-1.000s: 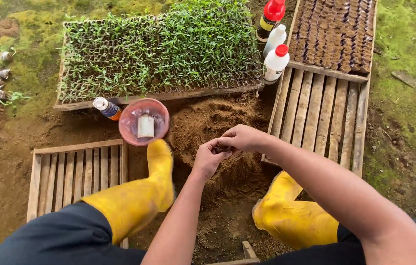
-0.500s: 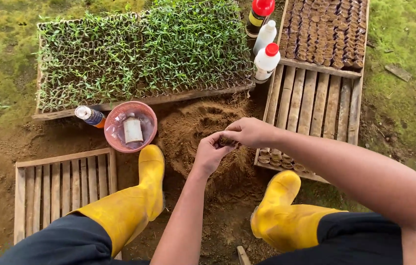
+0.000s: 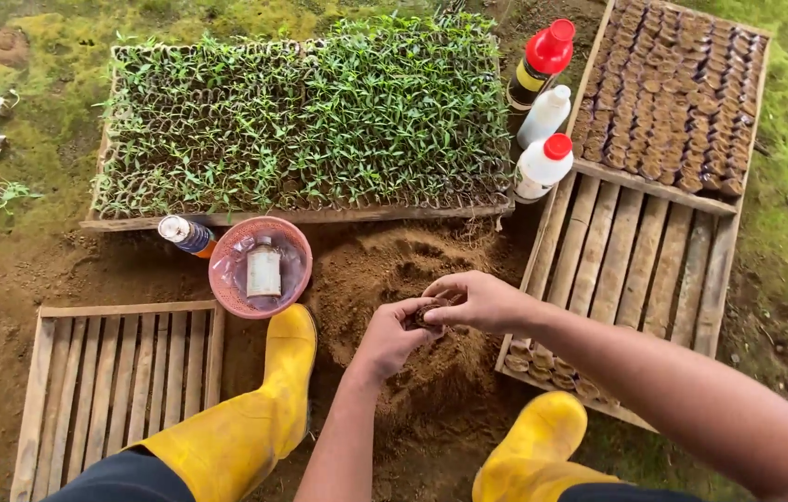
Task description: Filling small organic seedling pots with soil and arranging them in a wooden tray for planting.
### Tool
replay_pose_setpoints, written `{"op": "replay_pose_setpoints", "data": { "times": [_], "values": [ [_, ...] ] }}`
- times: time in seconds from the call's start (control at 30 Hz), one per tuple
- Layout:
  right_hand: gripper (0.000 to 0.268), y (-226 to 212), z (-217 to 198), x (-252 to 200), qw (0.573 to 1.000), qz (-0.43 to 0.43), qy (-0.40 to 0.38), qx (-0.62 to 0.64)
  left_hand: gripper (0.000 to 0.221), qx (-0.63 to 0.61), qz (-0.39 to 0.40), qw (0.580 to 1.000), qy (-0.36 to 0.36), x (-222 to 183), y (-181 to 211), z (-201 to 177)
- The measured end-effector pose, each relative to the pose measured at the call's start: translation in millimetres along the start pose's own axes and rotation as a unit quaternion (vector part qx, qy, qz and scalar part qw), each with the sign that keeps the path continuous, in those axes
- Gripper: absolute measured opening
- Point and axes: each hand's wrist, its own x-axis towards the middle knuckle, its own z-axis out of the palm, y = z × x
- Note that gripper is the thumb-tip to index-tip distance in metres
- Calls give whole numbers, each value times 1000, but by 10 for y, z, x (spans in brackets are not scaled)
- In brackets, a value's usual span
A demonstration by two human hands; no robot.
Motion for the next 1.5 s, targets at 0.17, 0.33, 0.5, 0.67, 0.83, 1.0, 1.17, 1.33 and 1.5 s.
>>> {"op": "replay_pose_setpoints", "data": {
  "times": [0.17, 0.33, 0.5, 0.67, 0.83, 1.0, 1.17, 1.33, 1.5],
  "values": [
    [49, 192, 66, 144, 999, 8, 12, -44, 55, -12, 0, 1000, 7, 18, -141, 7],
    [43, 368, 154, 120, 999, 23, 37, 5, 54, -12, -3, 1000, -5, 8, -176, 35],
    [44, 559, 210, 58, 991, -5, 42, 125, 48, -2, -6, 1000, -25, 54, -328, 6],
    [44, 673, 284, 105, 974, 6, 71, 216, 50, -17, -33, 999, -37, 97, -197, -11],
    [46, 741, 276, 121, 967, 3, 91, 237, 52, -34, -51, 997, -44, 201, -231, 16],
    [46, 831, 298, 174, 972, -9, 92, 216, 48, -42, -35, 997, -55, 287, -437, 82],
    [45, 809, 293, 106, 970, -4, 112, 214, 43, 4, 5, 999, -37, 299, -554, 62],
    [46, 936, 341, 85, 965, -12, 118, 236, 37, 70, 49, 996, -10, 327, -659, 54],
    [54, 940, 358, 39, 958, -13, 122, 258, 34, 113, 76, 991, -11, 311, -644, 184]
  ]
}}
